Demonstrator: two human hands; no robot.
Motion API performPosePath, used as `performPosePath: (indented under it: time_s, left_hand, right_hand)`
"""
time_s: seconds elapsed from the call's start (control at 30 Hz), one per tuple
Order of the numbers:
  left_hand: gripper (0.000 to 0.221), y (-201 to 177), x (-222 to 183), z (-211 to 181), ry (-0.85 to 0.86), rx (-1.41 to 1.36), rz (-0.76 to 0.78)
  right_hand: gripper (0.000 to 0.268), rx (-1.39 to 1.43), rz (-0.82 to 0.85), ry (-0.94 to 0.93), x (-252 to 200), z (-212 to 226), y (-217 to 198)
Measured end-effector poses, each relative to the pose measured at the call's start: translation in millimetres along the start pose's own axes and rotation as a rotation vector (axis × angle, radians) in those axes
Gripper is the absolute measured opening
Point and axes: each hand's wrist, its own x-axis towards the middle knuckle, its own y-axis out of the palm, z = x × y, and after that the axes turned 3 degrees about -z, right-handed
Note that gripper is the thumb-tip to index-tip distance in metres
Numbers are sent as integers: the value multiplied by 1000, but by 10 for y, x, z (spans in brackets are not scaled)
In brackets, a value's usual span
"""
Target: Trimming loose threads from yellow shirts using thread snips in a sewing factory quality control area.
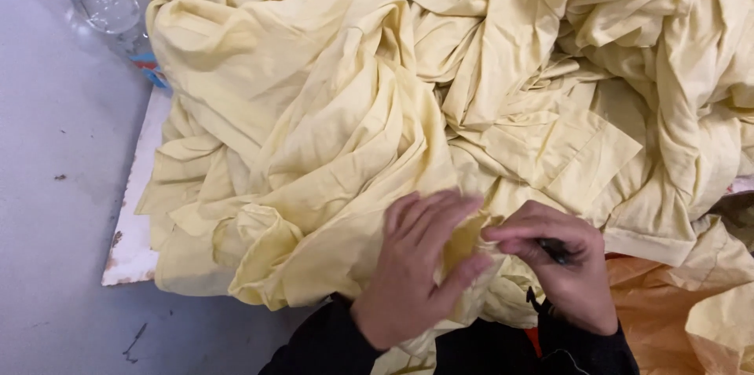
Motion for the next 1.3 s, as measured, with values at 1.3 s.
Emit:
performPosePath:
  time_s: [1.3]
  left_hand:
    - [7,-797,-758,134,-289,-126,-377]
  right_hand:
    - [56,-92,14,358,452,118,574]
